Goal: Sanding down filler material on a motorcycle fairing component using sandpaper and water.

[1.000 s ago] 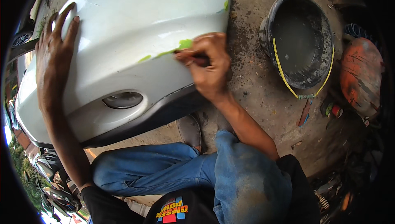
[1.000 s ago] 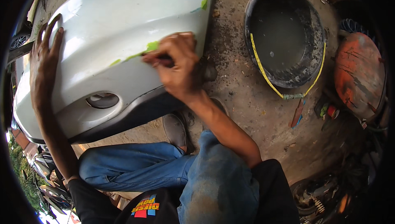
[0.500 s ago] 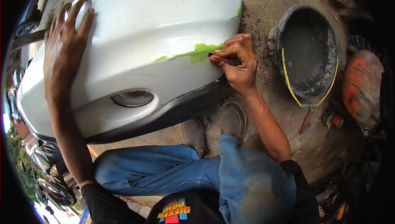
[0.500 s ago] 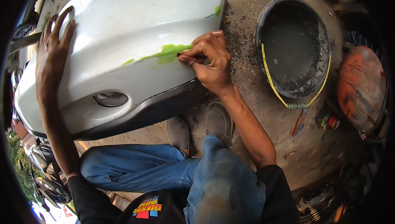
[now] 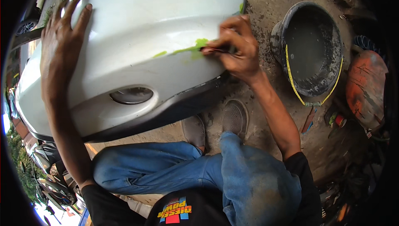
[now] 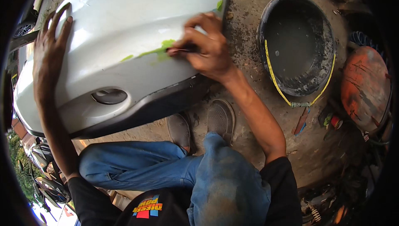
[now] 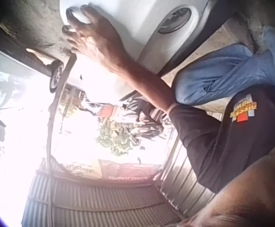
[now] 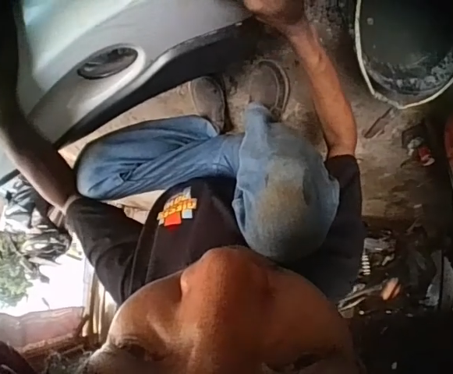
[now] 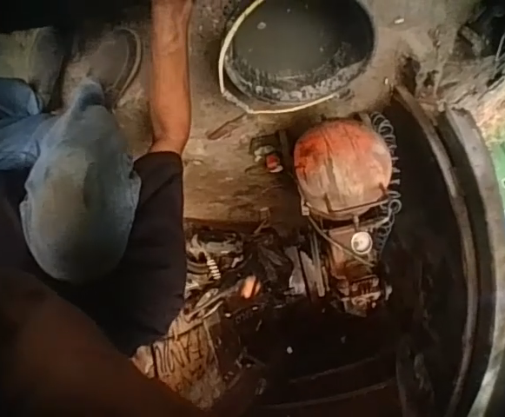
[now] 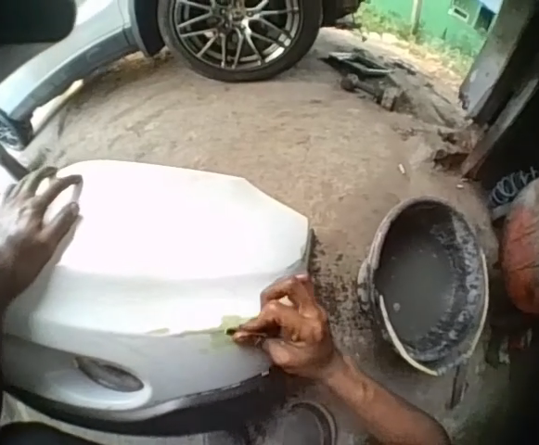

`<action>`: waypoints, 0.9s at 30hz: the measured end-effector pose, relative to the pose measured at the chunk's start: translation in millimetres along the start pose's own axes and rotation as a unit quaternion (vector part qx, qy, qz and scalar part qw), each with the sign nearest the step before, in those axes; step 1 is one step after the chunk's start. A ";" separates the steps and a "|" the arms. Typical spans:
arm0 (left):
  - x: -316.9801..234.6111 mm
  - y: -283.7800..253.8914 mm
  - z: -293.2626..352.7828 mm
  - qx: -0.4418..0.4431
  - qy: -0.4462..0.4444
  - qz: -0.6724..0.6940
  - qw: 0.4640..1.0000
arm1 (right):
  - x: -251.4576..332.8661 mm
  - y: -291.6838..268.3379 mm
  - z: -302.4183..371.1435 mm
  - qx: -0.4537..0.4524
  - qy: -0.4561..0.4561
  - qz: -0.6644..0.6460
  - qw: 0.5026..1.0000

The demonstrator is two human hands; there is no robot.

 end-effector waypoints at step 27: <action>11.6 -32.4 -18.3 -0.040 -0.189 0.278 0.941 | -36.9 -165.3 57.9 -0.211 0.399 0.032 0.892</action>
Point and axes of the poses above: each hand's wrist, its own z-axis away from the middle knuckle, its own y-axis out of the palm, x = y × z, the point moved 8 cm from there along -z, towards the middle knuckle, and after that the axes turned 9 degrees about z, right-handed, at the moved point
